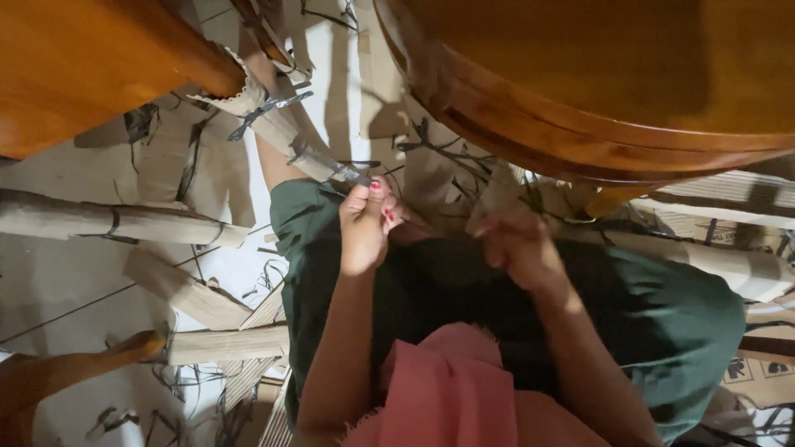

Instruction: Wrapping wooden table legs with protective paper and securing them with ties.

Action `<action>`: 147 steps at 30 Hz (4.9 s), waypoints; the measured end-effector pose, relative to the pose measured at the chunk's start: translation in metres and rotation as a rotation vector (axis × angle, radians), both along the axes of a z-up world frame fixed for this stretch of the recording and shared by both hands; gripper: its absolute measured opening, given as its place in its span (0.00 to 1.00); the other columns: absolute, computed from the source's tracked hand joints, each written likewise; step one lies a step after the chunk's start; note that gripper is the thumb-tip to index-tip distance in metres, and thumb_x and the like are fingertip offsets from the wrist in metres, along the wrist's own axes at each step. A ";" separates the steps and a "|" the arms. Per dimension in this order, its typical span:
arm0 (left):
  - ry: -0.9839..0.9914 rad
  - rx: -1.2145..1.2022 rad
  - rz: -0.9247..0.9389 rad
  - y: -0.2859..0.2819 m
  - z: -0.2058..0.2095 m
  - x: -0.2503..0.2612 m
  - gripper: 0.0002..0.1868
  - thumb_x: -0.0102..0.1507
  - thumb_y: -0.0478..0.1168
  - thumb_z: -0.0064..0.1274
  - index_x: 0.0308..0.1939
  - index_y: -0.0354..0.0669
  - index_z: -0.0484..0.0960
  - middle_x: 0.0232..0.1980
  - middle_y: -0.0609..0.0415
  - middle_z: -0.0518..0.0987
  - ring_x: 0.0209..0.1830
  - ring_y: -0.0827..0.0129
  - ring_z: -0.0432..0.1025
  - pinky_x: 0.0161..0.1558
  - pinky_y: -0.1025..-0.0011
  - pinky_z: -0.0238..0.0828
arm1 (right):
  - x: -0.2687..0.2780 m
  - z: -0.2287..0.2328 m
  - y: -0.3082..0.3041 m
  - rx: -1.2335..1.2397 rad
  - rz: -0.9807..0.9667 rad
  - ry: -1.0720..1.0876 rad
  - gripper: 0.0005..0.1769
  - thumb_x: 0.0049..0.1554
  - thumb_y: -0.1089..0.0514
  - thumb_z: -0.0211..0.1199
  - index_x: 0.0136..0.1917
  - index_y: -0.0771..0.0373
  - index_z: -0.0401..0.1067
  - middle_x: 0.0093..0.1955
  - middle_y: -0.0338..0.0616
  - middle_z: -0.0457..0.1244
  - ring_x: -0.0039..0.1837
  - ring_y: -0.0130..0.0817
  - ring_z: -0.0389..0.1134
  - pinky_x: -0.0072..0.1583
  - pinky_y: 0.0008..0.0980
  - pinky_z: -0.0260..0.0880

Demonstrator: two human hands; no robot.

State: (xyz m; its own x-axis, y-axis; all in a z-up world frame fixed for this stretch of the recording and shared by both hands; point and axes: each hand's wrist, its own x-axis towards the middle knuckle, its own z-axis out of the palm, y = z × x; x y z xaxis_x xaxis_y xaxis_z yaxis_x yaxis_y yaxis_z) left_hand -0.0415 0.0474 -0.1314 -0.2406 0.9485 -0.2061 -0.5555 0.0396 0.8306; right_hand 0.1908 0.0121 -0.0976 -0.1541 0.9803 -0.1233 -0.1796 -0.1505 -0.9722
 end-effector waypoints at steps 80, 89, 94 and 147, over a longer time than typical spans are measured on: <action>1.313 0.371 -0.049 -0.014 -0.032 -0.002 0.16 0.58 0.41 0.61 0.51 0.60 0.87 0.38 0.55 0.87 0.41 0.58 0.82 0.47 0.63 0.80 | 0.007 -0.006 0.009 0.445 -0.026 -0.578 0.10 0.52 0.69 0.65 0.47 0.62 0.79 0.41 0.55 0.70 0.48 0.54 0.71 0.54 0.46 0.70; 1.054 0.220 -0.250 0.014 -0.040 0.023 0.10 0.65 0.47 0.58 0.48 0.56 0.77 0.43 0.56 0.87 0.46 0.56 0.82 0.50 0.58 0.78 | -0.044 -0.053 -0.019 0.613 0.122 -0.645 0.13 0.53 0.73 0.62 0.48 0.64 0.82 0.42 0.55 0.72 0.46 0.56 0.74 0.52 0.49 0.75; 1.300 0.681 -0.263 0.023 -0.075 0.006 0.13 0.69 0.41 0.50 0.54 0.64 0.83 0.48 0.60 0.87 0.49 0.59 0.80 0.51 0.60 0.77 | -0.054 -0.053 -0.015 0.587 0.136 -0.521 0.11 0.55 0.71 0.65 0.51 0.64 0.81 0.43 0.52 0.74 0.45 0.50 0.76 0.50 0.45 0.77; 0.691 -0.210 -0.469 -0.012 -0.062 0.017 0.15 0.63 0.60 0.60 0.36 0.58 0.88 0.36 0.54 0.85 0.40 0.62 0.80 0.42 0.69 0.76 | -0.051 -0.051 0.029 0.728 0.184 -0.676 0.06 0.60 0.69 0.63 0.49 0.61 0.77 0.42 0.44 0.66 0.46 0.45 0.70 0.49 0.38 0.70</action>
